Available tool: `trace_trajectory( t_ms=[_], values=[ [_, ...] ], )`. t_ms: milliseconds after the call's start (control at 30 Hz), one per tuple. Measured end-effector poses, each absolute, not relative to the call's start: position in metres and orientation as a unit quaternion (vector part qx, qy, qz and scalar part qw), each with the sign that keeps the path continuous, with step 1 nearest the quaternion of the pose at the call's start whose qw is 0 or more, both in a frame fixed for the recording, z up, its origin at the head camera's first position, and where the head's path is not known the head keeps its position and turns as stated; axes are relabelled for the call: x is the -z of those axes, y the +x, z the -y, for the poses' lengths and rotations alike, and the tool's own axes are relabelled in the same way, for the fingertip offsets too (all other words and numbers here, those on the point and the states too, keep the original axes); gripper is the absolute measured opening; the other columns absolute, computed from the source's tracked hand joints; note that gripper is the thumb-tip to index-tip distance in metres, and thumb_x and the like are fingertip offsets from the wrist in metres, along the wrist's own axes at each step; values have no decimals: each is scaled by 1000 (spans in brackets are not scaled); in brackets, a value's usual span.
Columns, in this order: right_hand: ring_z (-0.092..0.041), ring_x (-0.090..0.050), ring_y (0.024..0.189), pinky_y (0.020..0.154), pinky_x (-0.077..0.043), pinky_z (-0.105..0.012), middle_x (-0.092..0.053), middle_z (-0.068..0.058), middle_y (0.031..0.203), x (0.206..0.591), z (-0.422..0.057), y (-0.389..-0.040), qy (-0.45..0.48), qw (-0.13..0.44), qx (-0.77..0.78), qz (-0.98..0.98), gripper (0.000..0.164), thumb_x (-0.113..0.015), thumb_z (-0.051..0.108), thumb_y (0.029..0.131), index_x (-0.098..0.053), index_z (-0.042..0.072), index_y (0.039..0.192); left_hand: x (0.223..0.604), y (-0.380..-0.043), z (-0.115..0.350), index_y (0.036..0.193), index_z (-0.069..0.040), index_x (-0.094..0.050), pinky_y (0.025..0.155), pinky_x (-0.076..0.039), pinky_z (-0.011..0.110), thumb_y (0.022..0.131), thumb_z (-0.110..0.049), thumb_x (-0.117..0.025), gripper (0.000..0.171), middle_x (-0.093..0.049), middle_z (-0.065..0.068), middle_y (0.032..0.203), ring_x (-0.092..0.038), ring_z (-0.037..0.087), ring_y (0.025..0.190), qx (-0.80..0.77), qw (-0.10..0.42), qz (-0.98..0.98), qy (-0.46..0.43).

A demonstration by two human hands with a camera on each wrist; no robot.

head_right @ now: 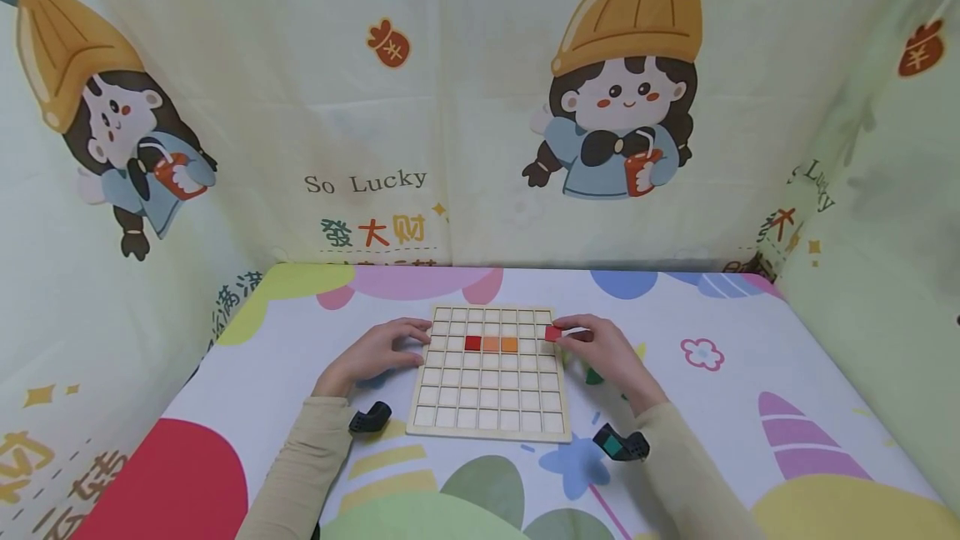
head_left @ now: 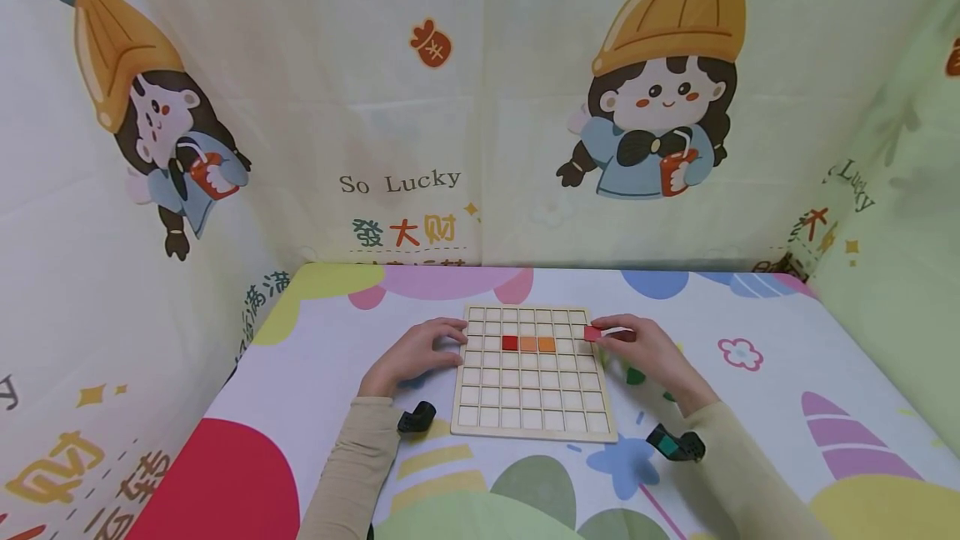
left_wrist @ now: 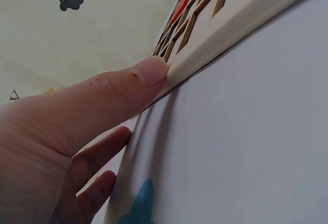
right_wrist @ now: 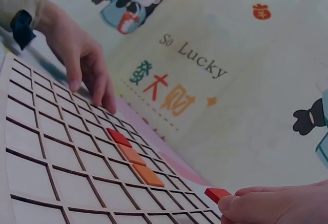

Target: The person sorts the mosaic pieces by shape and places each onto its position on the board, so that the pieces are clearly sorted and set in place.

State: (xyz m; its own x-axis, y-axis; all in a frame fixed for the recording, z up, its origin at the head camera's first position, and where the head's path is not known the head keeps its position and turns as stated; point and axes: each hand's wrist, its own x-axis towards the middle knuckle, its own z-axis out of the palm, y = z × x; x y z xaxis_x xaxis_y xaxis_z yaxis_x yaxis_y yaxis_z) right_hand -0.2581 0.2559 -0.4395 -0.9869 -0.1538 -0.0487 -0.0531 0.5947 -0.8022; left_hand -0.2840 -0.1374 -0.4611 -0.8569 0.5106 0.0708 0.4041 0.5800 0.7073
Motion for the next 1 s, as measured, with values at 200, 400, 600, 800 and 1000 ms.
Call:
trace_trajectory(
  t_ms=[200, 400, 600, 800, 1000],
  values=[
    [-25, -59, 106, 87, -49, -37, -59, -9, 130, 446, -246, -268, -60, 69, 451, -888, 44, -73, 38, 88, -67, 16, 125, 462, -284, 137, 111, -11, -71, 113, -33, 44, 85, -18, -77, 27, -54, 1, 141, -41, 24, 137, -382, 67, -885, 258],
    [-22, -61, 99, 81, -50, -31, -61, -9, 123, 449, -236, -271, -63, 75, 449, -888, 47, -76, 38, 85, -67, 13, 122, 462, -283, 136, 110, -11, -71, 113, -33, 44, 85, -17, -77, 26, -54, 1, 141, -41, 24, 137, -382, 66, -885, 258],
    [-20, -60, 96, 82, -50, -32, -65, -6, 115, 451, -232, -271, -91, 61, 419, -901, 39, -74, 32, 88, -68, 12, 121, 461, -283, 136, 109, -13, -72, 113, -33, 43, 84, -18, -77, 26, -55, 0, 140, -42, 23, 137, -383, 66, -886, 254],
    [-20, -58, 90, 81, -49, -34, -67, -3, 106, 452, -225, -272, -112, 45, 400, -909, 30, -74, 25, 89, -71, 12, 116, 461, -283, 136, 110, -12, -72, 114, -32, 43, 84, -17, -77, 27, -55, 0, 140, -41, 23, 137, -383, 66, -886, 253],
    [-20, -55, 88, 78, -47, -34, -65, -3, 103, 453, -221, -272, -131, 33, 383, -914, 27, -72, 19, 89, -72, 12, 115, 461, -283, 137, 110, -11, -72, 113, -33, 43, 84, -18, -77, 27, -55, 1, 140, -42, 23, 137, -380, 66, -887, 255]
  ],
)
